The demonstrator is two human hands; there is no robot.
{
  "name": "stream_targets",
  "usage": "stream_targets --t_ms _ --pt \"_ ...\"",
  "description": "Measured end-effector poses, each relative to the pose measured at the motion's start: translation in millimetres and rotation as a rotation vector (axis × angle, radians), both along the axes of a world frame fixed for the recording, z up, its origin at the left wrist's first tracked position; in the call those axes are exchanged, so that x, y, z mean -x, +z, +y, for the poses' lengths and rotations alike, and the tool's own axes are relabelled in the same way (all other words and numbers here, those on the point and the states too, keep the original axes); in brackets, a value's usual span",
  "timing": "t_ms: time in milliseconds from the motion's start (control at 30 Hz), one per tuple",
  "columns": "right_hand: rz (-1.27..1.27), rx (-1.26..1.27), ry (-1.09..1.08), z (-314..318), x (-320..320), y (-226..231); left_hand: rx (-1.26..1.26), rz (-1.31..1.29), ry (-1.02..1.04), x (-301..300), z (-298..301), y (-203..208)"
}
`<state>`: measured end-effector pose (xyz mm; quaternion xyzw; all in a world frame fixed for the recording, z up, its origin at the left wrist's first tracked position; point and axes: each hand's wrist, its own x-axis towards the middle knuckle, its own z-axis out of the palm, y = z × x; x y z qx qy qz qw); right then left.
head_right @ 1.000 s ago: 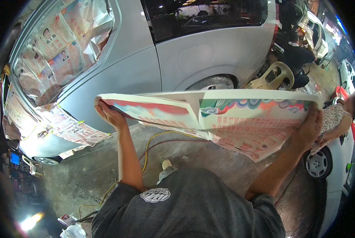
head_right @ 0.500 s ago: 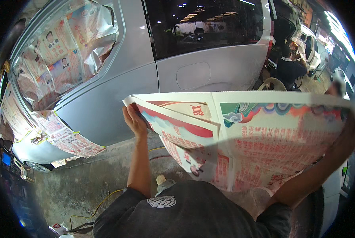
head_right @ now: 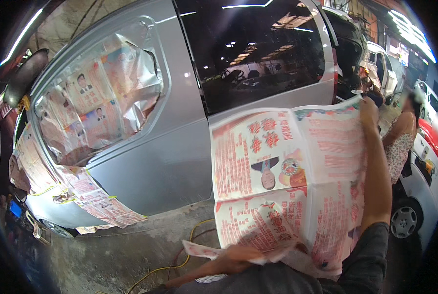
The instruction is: The person applies newspaper sheets to the side of a silver car using bright green masking tape. They smooth the paper against the vehicle's body and secure it with tape strips, covering the door and rear quarter panel areas.
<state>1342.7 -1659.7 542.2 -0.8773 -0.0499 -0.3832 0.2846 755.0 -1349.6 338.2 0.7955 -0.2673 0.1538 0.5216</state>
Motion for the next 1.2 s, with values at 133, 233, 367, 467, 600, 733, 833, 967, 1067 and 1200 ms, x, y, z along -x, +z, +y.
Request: stream_targets --t_ms 133,233,367,467,600,733,833,967,1067,1200 --pt "-0.26 -0.21 0.625 179 44 9 -0.144 0.003 -0.354 -53 -71 23" --pt "-0.145 -0.171 0.952 314 187 -11 -0.128 0.365 -0.587 -70 -101 48" --pt "-0.231 0.286 1.245 379 302 -61 0.036 0.289 -0.779 -68 -110 59" --pt "-0.068 0.23 1.341 391 350 -65 0.021 0.329 -0.782 -62 -100 50" --pt "-0.063 0.181 1.356 408 304 -87 0.207 0.346 -0.827 -52 -94 41" --pt "0.269 -0.113 1.141 414 253 -90 0.139 0.462 -0.726 -42 -88 26" --pt "0.278 -0.416 1.139 373 295 -81 0.08 0.568 -0.664 -34 -67 43" --pt "0.242 -0.548 1.202 319 343 -116 0.136 0.581 -0.605 -30 -51 61" --pt "0.251 -0.569 1.186 292 353 -122 0.126 0.286 -0.198 -15 -17 65" --pt "0.27 -0.578 1.224 256 356 -111 -0.095 -0.03 0.684 6 63 69"
